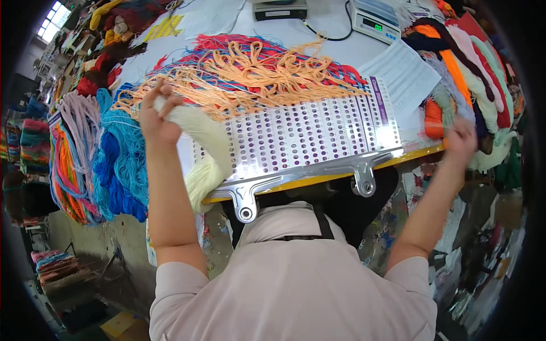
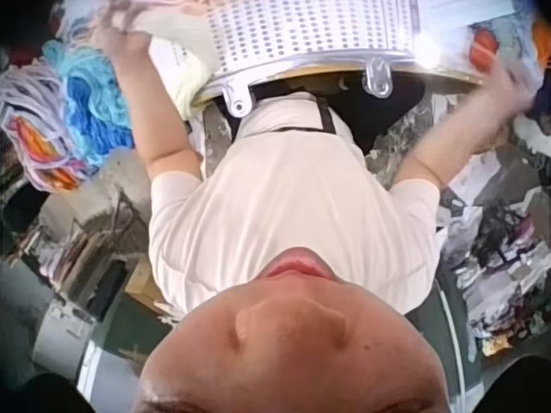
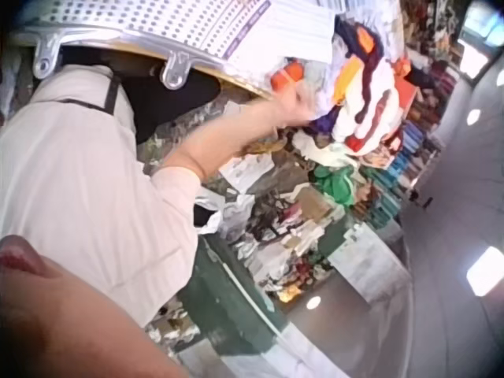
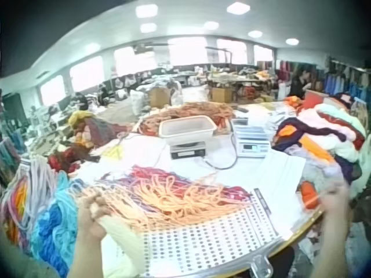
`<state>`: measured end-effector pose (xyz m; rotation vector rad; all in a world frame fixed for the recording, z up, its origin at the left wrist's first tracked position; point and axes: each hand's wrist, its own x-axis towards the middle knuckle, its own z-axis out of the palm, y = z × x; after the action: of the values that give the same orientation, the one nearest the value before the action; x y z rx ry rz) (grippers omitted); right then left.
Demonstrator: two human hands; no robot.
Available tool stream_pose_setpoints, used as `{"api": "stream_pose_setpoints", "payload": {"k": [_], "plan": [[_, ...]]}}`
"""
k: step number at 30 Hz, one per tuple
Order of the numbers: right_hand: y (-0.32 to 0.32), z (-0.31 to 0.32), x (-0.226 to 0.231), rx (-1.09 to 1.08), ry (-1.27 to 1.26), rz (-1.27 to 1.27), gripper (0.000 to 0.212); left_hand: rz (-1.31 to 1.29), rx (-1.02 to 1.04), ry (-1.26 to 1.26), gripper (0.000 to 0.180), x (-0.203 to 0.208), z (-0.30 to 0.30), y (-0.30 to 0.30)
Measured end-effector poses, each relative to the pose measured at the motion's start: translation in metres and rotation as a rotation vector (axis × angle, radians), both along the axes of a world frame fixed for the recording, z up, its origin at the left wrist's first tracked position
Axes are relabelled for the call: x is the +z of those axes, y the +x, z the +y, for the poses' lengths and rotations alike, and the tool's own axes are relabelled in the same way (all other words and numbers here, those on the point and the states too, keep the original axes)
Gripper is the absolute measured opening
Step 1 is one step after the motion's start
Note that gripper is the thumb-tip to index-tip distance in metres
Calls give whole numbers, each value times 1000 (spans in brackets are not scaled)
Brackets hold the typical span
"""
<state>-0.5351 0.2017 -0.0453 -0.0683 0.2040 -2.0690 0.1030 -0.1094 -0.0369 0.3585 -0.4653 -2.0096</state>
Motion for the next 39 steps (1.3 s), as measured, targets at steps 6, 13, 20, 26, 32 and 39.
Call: {"api": "stream_pose_setpoints", "payload": {"k": [6, 13, 20, 26, 32, 39], "plan": [[20, 6, 42, -136, 188, 664, 21, -354, -164, 137, 26, -32, 15, -70], [280, -189, -83, 253, 597, 1577, 13, -937, -419, -35, 35, -63, 68, -157], [283, -203, -117, 211, 561, 1582, 18, -1140, -378, -240, 22, -73, 61, -179], [291, -203, -120, 181, 520, 1595, 18, -1292, -428, -292, 11, -85, 51, -198], [290, -197, -110, 191, 515, 1636, 19, -1351, -292, -359, 7, -95, 48, -195], [288, -194, -99, 253, 612, 1809, 24, -592, -166, 204, 12, -71, 44, -149]]}}
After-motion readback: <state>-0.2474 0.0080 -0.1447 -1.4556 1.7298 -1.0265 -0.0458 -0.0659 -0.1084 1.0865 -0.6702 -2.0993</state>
